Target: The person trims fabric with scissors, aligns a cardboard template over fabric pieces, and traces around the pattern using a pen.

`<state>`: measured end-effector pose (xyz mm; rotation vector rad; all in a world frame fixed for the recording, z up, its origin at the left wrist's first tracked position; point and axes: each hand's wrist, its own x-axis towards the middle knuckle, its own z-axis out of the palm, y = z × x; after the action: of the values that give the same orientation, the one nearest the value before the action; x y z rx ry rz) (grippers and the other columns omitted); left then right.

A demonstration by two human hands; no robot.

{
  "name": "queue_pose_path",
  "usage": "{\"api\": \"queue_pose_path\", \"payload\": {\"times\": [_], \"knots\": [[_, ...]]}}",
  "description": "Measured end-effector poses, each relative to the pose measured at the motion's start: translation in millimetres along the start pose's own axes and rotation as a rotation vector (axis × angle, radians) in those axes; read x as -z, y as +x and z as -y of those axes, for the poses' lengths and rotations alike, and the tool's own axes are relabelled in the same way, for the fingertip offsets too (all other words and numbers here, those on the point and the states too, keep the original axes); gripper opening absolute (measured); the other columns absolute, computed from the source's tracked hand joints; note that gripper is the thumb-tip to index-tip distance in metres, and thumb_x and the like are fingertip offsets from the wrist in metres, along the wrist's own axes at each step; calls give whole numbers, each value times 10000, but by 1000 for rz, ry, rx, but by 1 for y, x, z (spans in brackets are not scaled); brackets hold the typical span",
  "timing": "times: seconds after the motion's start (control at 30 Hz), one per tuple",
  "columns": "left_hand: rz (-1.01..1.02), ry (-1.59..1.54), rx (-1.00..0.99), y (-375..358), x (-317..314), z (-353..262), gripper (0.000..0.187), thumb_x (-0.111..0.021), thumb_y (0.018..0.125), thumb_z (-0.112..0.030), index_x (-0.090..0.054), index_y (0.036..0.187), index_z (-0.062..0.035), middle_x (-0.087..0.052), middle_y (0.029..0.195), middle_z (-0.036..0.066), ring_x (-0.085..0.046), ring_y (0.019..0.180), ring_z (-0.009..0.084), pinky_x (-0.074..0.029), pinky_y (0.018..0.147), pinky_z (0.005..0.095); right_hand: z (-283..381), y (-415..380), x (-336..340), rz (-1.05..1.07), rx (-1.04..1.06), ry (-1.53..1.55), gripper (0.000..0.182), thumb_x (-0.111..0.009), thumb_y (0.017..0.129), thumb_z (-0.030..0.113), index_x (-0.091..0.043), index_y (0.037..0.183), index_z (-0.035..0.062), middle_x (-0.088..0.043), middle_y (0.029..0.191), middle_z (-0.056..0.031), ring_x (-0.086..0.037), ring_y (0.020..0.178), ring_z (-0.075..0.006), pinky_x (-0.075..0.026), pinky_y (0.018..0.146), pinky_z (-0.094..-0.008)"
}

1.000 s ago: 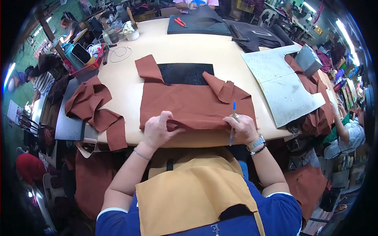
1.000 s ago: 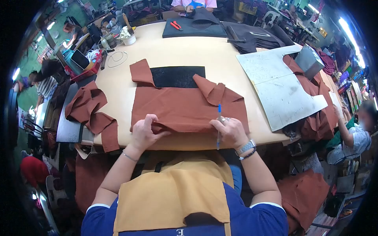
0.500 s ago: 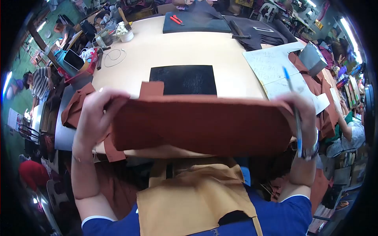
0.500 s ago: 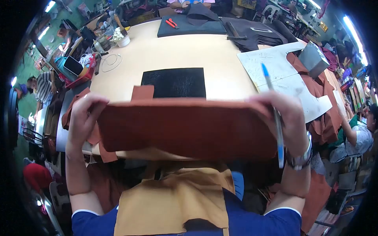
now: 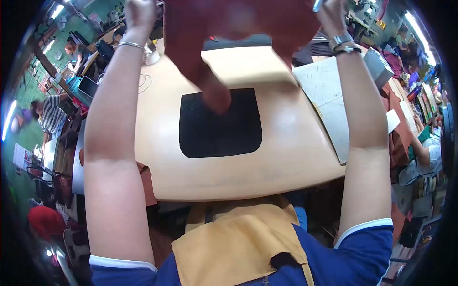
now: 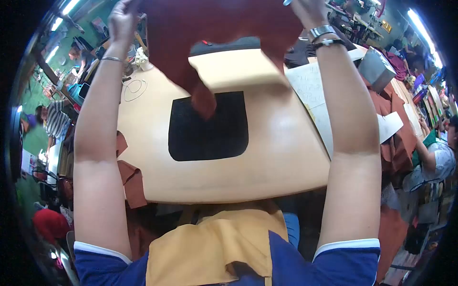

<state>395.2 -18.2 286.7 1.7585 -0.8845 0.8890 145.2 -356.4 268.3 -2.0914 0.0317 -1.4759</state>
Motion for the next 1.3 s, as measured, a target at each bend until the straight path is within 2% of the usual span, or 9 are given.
{"api": "queue_pose_path", "payload": {"times": [0.07, 0.27, 0.37, 0.43, 0.7, 0.93, 1.03, 1.17, 1.3], "knots": [[-97, -238, -109, -15, 14, -27, 294, -632, 919, -308, -629, 1075, -58, -675, 940, 73, -656, 870, 137, -513, 730, 268, -6, -4, 19, 50, -3, 369, 393, -514, 985, 320, -573, 1169, -22, -623, 873, -54, -613, 712, -95, -511, 579, -254], [20, -68, -420, -117, 39, -28, 168, -598, 945, -164, -673, 1040, -48, -691, 1004, 97, -660, 905, 215, -497, 815, 313, 13, -120, 47, 126, 165, -130, 213, -539, 933, 2, -660, 1106, 32, -671, 1110, -107, -633, 1014, -157, -512, 883, -273], [198, -160, -141, -220, 28, -4, 157, -691, 812, 6, -683, 942, -82, -694, 950, 95, -658, 921, 237, -503, 794, 345, -14, -218, 39, 155, -196, 234, 233, -595, 834, -68, -682, 1023, 38, -702, 913, -70, -634, 785, -110, -516, 709, -272], [377, -65, -171, -275, 38, -1, 174, -702, 777, 15, -685, 900, -107, -698, 952, 66, -658, 907, 228, -480, 846, 361, -2, -268, 51, 369, -300, -36, 235, -605, 797, -94, -680, 984, 26, -702, 960, -106, -671, 866, -162, -532, 732, -278], [799, 97, -40, -379, 104, -40, 104, -689, 786, -86, -667, 870, -143, -668, 933, -5, -614, 989, 204, -375, 992, 480, 48, -357, 87, 621, -197, -250, 327, -627, 676, -107, -677, 966, 36, -687, 1057, -141, -657, 973, -305, -541, 845, -376], [804, 80, -37, -407, 135, -70, 138, -687, 777, -73, -668, 892, -147, -656, 921, -17, -614, 979, 209, -362, 1003, 486, 85, -373, 112, 638, -117, -345, 233, -649, 732, -35, -682, 933, 78, -705, 976, -106, -645, 987, -324, -530, 867, -400], [785, 81, -10, -415, 141, -77, 138, -689, 786, -85, -673, 908, -146, -657, 948, -14, -615, 983, 212, -355, 1009, 490, 79, -368, 141, 567, -250, -434, 254, -649, 775, -44, -669, 1019, 22, -680, 1053, -144, -627, 1043, -319, -488, 928, -405], [707, 90, 37, -423, 140, -73, 142, -707, 796, -146, -679, 936, -142, -656, 989, 1, -613, 1001, 220, -342, 1011, 504, 19, -381, 201, -264, -515, -664, 445, -658, 870, 23, -513, 1290, 18, -474, 1395, -156, -468, 1272, -247, -415, 996, -339], [690, 136, 114, -418, 145, -79, 200, -713, 809, -282, -681, 948, -141, -649, 1050, 17, -595, 1051, 232, -327, 1020, 518, 20, -377, 212, -679, -1034, -141, 830, -711, 881, 305, -187, 1487, 86, -233, 1552, -177, -394, 1338, -281, -464, 916, -472]]}}
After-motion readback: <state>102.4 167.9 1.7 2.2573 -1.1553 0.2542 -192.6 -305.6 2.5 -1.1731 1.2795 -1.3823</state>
